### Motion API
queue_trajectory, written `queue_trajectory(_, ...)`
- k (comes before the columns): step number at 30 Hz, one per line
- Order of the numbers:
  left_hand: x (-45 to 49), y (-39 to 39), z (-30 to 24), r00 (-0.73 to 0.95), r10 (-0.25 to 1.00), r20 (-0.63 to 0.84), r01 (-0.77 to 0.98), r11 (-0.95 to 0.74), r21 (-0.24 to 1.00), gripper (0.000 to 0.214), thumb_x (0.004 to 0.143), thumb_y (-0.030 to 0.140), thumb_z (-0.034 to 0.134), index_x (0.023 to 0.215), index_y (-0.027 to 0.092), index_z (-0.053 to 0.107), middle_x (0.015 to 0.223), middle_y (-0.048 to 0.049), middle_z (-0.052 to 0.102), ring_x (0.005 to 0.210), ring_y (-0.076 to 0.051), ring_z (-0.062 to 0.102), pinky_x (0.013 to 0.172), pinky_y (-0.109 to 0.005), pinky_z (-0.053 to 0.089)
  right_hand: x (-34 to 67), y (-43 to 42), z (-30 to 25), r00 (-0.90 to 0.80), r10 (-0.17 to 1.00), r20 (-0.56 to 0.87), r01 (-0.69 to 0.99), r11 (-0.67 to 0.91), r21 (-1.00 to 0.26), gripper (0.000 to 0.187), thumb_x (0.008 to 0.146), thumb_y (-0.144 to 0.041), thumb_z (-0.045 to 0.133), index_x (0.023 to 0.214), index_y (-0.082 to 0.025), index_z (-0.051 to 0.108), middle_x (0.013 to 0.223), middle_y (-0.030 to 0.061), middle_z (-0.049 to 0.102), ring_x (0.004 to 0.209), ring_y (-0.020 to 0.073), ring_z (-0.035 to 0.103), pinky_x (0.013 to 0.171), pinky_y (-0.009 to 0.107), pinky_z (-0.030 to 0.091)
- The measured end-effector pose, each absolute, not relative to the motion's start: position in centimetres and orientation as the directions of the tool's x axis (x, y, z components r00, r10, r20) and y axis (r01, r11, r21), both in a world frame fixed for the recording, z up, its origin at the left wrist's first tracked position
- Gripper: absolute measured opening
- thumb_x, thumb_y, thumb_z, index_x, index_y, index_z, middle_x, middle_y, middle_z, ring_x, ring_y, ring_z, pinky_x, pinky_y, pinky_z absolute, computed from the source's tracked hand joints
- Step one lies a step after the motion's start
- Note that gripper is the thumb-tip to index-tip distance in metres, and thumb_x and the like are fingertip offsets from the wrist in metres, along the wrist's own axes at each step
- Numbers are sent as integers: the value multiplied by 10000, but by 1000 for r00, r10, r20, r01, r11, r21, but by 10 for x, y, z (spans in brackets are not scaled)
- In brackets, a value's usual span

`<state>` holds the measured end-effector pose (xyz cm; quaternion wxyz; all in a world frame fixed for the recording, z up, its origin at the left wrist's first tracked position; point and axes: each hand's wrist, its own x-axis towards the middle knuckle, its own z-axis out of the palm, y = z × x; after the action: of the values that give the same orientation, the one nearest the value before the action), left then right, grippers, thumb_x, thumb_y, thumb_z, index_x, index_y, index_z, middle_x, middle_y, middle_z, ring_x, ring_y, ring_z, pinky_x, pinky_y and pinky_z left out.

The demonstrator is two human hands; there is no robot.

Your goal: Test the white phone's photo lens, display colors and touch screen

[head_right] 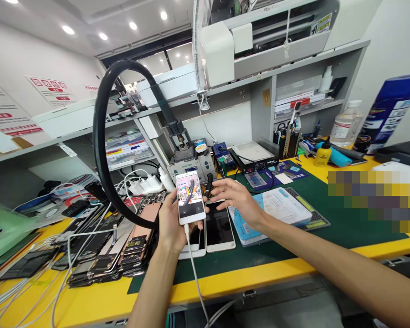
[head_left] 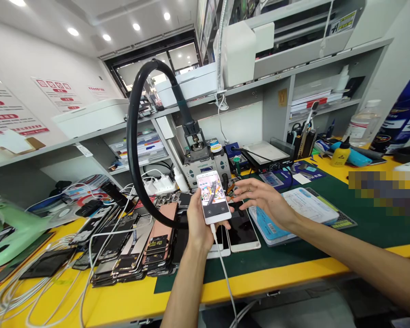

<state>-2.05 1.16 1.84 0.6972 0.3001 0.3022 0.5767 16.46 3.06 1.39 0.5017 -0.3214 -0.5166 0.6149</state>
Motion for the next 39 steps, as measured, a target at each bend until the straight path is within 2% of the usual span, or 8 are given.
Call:
queue_trajectory(7, -13, 7, 16, 241, 969, -49, -614, 191, 766, 526, 949, 484, 422, 1332, 142, 539, 1045, -142, 706, 844, -271, 716, 575, -360, 623, 162, 29, 13, -336, 939, 70, -169, 13, -986, 494, 725, -230, 646, 1209, -202, 552, 1118, 98, 614, 1037, 274, 620, 790, 405, 531)
queue_trajectory(10, -12, 7, 15, 285, 958, -26, -609, 202, 767, 541, 956, 494, 400, 1312, 118, 558, 1062, -159, 701, 884, -281, 708, 603, -385, 629, 160, 28, 11, -385, 920, 73, -106, 34, -994, 569, 709, -194, 660, 1261, -197, 522, 1159, 101, 619, 1061, 267, 607, 854, 411, 504)
queue_trajectory(14, -11, 6, 14, 334, 943, 0, -611, 217, 761, 554, 954, 506, 403, 1313, 117, 566, 1071, -166, 699, 919, -291, 701, 625, -408, 635, 157, 27, 5, -458, 874, 162, -71, 146, -987, 497, 756, -179, 648, 1242, -200, 549, 1172, 82, 645, 1062, 251, 608, 937, 414, 455)
queue_trajectory(20, -9, 3, 14, 323, 946, 13, -602, 194, 774, 551, 953, 514, 410, 1316, 133, 572, 1095, -158, 692, 937, -287, 694, 628, -405, 639, 158, 29, -1, -464, 863, 202, -32, 211, -977, 434, 816, -198, 634, 1241, -203, 546, 1173, 82, 647, 1046, 250, 619, 898, 397, 468)
queue_trajectory(27, -9, 3, 13, 323, 946, 15, -594, 190, 781, 554, 954, 517, 404, 1322, 136, 563, 1087, -157, 696, 943, -289, 692, 623, -405, 636, 155, 26, 1, -450, 870, 202, -1, 226, -974, 353, 817, -188, 629, 1160, -194, 543, 1147, 81, 647, 1022, 242, 624, 878, 382, 473)
queue_trajectory(35, -8, 1, 15, 315, 949, 28, -605, 177, 777, 552, 950, 512, 419, 1340, 144, 550, 1097, -158, 696, 955, -293, 691, 627, -400, 637, 156, 27, -1, -455, 869, 194, -32, 202, -979, 360, 819, -192, 617, 1170, -207, 543, 1145, 70, 639, 1031, 247, 613, 849, 365, 467)
queue_trajectory(39, -7, 1, 14, 314, 949, 30, -608, 177, 774, 561, 947, 520, 419, 1325, 131, 564, 1110, -167, 690, 950, -297, 693, 629, -401, 637, 155, 27, -1, -453, 871, 190, -39, 194, -980, 342, 811, -191, 620, 1146, -207, 552, 1078, 58, 644, 991, 241, 620, 828, 358, 470)
